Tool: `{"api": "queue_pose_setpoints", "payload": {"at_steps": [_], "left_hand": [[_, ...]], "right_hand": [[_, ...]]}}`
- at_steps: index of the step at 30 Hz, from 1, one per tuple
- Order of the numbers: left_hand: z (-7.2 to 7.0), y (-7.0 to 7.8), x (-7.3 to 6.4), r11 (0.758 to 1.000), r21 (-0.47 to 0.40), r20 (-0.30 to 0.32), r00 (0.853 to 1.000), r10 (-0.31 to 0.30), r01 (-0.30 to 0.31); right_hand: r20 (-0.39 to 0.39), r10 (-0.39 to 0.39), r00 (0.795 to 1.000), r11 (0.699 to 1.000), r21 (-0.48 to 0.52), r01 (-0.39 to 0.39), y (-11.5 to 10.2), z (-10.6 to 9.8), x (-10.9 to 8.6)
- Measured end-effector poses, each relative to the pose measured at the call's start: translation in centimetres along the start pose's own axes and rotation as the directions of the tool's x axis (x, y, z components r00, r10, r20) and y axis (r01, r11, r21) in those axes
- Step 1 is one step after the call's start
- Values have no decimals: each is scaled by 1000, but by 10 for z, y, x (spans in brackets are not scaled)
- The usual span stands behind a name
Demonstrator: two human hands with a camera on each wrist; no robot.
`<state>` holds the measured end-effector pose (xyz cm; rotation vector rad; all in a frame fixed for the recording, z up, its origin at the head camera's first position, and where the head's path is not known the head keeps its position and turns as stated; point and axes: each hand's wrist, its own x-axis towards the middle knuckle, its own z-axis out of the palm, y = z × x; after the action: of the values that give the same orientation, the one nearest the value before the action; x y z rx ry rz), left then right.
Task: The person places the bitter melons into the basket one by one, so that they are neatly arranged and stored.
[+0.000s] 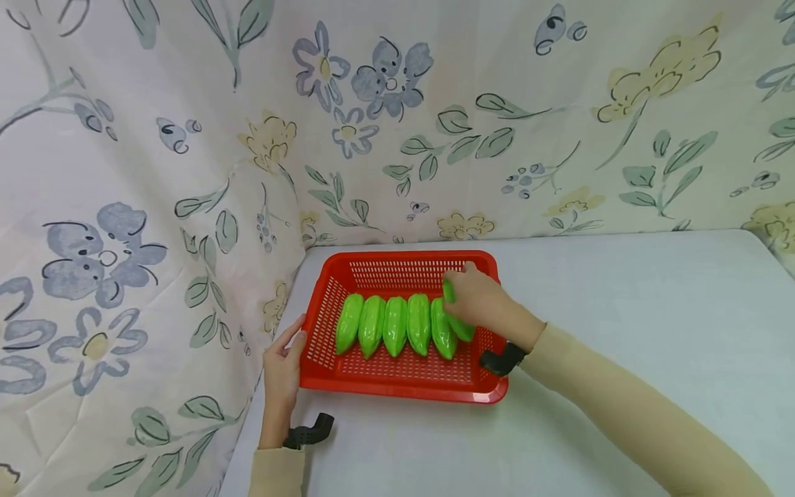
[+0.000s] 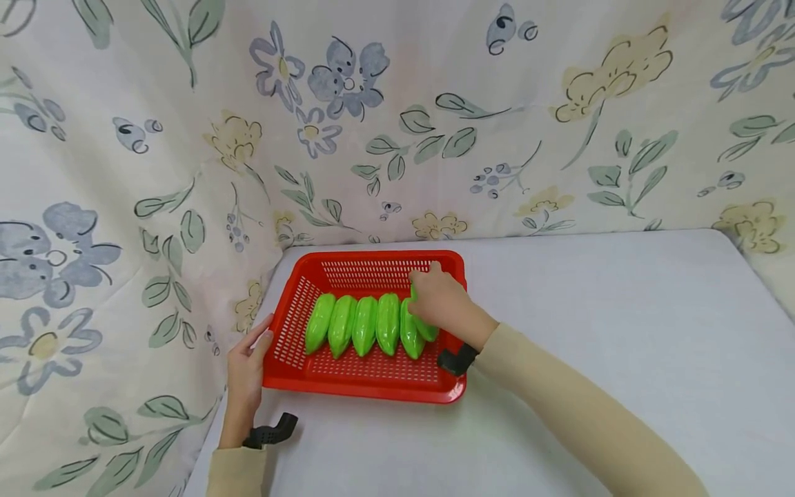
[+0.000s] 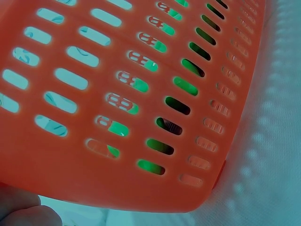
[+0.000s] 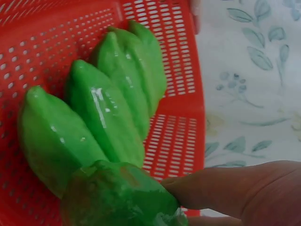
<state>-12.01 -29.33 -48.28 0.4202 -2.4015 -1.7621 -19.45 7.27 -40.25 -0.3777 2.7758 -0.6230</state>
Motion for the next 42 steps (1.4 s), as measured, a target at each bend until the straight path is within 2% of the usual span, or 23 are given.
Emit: {"api": "queue_pose_setpoints", "payload": {"at_steps": [7,13,23,33,36,39,42], "left_hand": [[1,-2,0,1000,0,-5,1000,5,-5],[1,-1,-1,1000,0,-14,1000,12,-12],[2,-2,-1,1000,-9,-10,1000,7,-7],[4,-3,-1,1000,-10,-5,1000,4,-4],[4,-3,-1,1000,-8,-1,1000,3,-3],[2,-2,-2,1000,20,9,1000,11,-11],[-1,0,-3,995,94,25,999,33,-36]], "right_hand": [[88,20,996,996,-91,-12,2,12,5],[113,15,994,984,-180,6,4,20,9],[154,41,987,988,-153,-17,4,28,10],[124,31,992,985,-170,-10,6,23,7],[86,15,996,989,-148,-3,6,18,4],[36,-16,999,996,-85,19,9,11,-3],[-45,-66,997,997,-32,65,14,0,-15]]}}
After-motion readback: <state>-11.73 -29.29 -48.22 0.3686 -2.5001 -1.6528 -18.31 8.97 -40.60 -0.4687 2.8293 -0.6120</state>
